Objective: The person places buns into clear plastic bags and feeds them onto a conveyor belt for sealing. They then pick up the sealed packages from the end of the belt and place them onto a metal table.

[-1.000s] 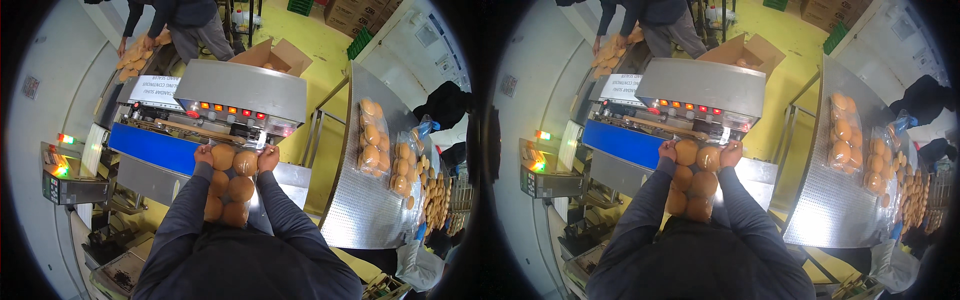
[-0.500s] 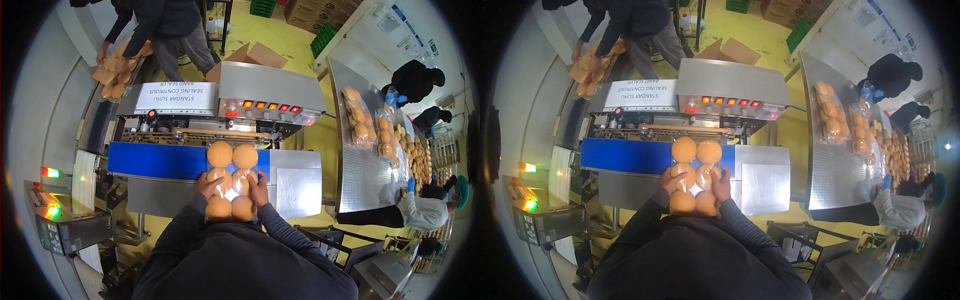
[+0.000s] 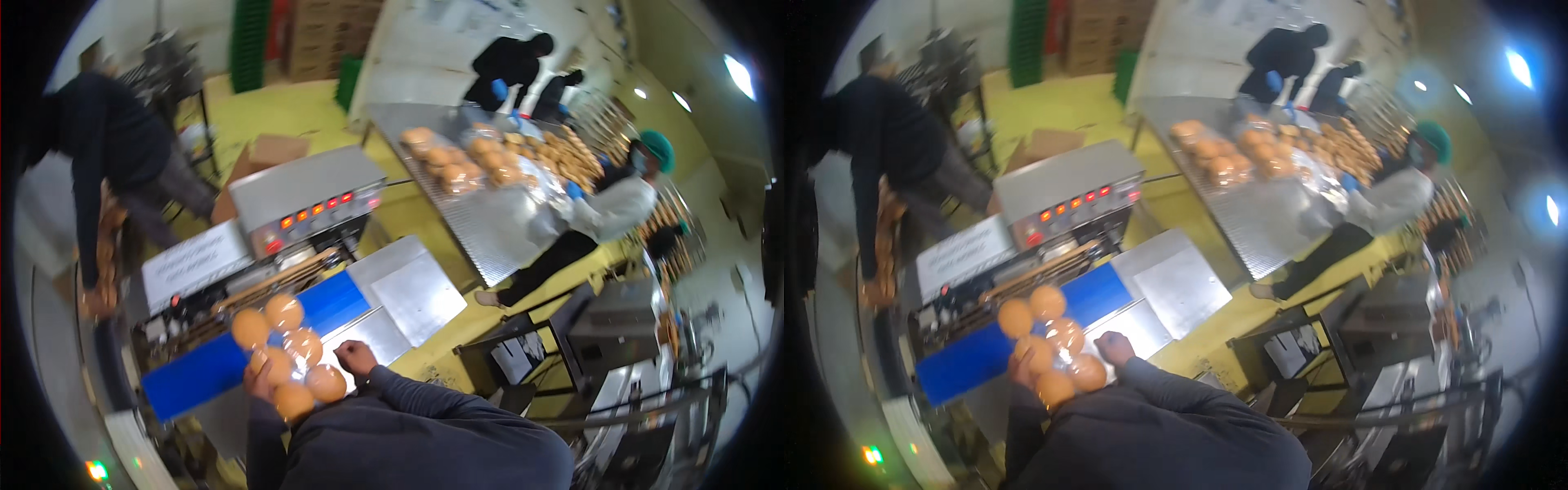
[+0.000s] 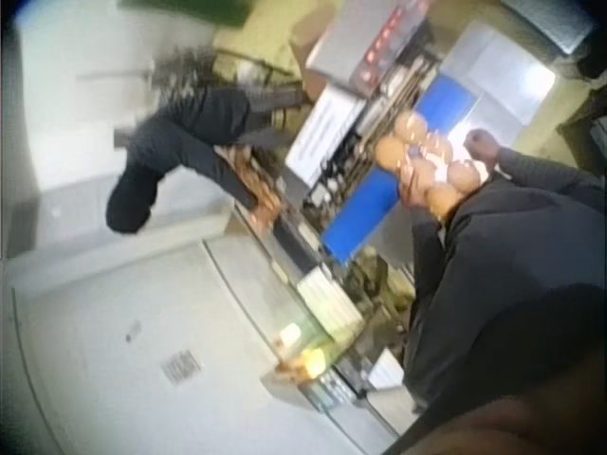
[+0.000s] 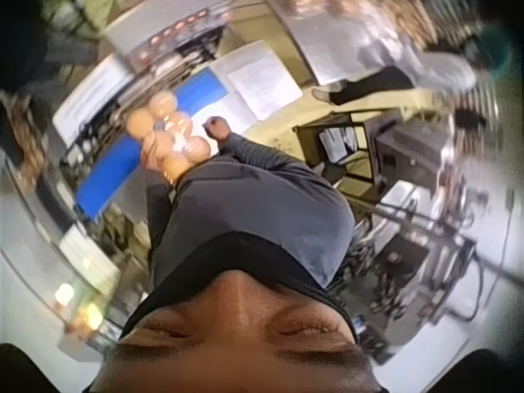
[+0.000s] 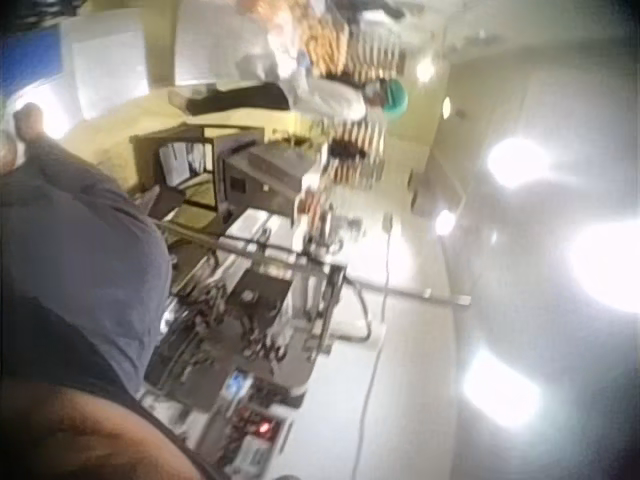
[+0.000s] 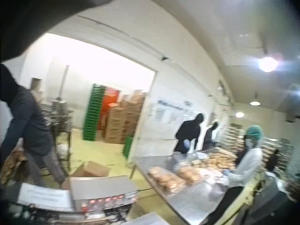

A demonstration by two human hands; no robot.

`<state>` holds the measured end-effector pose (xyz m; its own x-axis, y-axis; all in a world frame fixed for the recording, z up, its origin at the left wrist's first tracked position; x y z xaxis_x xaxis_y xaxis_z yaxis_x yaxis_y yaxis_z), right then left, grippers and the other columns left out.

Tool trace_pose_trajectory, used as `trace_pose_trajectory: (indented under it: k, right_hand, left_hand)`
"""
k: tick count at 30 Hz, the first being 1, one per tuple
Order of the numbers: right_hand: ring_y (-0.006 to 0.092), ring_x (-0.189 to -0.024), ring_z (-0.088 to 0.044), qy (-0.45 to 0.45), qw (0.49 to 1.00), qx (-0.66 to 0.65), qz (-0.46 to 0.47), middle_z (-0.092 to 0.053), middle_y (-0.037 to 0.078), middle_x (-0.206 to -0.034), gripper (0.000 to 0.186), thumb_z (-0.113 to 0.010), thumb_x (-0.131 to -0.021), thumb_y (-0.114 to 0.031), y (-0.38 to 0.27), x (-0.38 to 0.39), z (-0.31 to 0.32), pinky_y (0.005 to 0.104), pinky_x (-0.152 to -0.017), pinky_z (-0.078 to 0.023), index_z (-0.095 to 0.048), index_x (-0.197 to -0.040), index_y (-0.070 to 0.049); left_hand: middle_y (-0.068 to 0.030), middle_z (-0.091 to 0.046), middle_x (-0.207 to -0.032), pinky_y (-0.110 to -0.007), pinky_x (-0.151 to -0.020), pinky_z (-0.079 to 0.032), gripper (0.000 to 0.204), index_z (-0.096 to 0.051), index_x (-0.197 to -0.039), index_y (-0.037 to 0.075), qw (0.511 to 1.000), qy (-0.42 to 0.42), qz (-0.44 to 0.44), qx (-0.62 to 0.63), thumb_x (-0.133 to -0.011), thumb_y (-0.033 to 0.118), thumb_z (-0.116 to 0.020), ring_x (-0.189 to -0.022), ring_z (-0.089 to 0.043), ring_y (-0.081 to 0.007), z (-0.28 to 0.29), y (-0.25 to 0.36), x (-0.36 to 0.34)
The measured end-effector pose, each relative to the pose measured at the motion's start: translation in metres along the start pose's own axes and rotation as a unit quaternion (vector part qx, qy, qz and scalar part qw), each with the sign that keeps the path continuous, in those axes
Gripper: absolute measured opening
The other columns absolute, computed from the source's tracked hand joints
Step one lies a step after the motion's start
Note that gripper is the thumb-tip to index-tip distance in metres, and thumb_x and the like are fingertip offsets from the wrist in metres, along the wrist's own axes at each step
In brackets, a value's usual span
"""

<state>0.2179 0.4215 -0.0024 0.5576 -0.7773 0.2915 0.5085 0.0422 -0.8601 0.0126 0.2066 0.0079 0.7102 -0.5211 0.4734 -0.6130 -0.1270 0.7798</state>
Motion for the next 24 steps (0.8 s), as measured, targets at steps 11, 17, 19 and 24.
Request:
trace_pose_trajectory:
  k: [11,17,19,24]
  right_hand:
    - [0.015,-0.061,-0.058,-0.021,0.999,0.029,-0.029,-0.063,0.005,-0.066,0.02,-0.068,-0.078,-0.023,0.021,-0.007,0.001,0.0321,-0.06,-0.047,-0.061,-0.07,-0.006]
    - [0.0293,-0.074,-0.061,-0.052,0.996,0.066,-0.018,-0.065,0.012,-0.075,0.021,-0.067,-0.071,-0.03,0.007,-0.015,-0.007,0.0415,-0.068,-0.048,-0.063,-0.073,-0.009]
    - [0.0292,-0.076,-0.061,-0.025,0.998,0.058,-0.022,-0.064,0.013,-0.077,0.019,-0.065,-0.071,-0.027,0.015,-0.009,0.002,0.0415,-0.068,-0.047,-0.061,-0.072,-0.009]
    - [0.0292,-0.077,-0.061,-0.016,0.999,0.031,0.002,-0.065,0.013,-0.078,0.014,-0.064,-0.071,-0.022,0.015,-0.006,0.0,0.0411,-0.069,-0.047,-0.062,-0.073,-0.008]
  left_hand:
    - [-0.0133,-0.057,-0.11,-0.041,-0.07,-0.055,0.044,-0.049,-0.115,0.003,0.996,0.048,-0.012,-0.076,-0.079,0.017,-0.072,-0.091,-0.062,-0.026,0.1,0.0,-0.022]
    - [-0.0138,-0.058,-0.112,-0.043,-0.07,-0.057,0.044,-0.046,-0.124,0.007,0.997,0.054,0.026,-0.037,-0.087,0.024,-0.064,-0.095,-0.062,-0.0288,0.102,0.044,0.021]
    - [-0.0136,-0.058,-0.112,-0.042,-0.07,-0.057,0.044,-0.047,-0.123,0.007,0.997,0.05,0.046,-0.046,-0.087,0.025,-0.064,-0.095,-0.062,-0.0285,0.1,0.038,0.021]
    - [-0.0133,-0.058,-0.112,-0.041,-0.069,-0.057,0.044,-0.047,-0.123,0.007,0.995,0.06,0.055,-0.058,-0.087,0.027,-0.063,-0.096,-0.062,-0.0279,0.104,0.036,0.02]
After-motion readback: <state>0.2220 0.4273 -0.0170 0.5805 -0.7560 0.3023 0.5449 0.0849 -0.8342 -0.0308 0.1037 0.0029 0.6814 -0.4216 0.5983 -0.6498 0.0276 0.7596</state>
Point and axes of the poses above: each hand's wrist, its own x-axis away from the middle knuckle, its own z-axis out of the back of the hand, y = z × x, the point moved 10 cm from there along -x, towards the middle knuckle
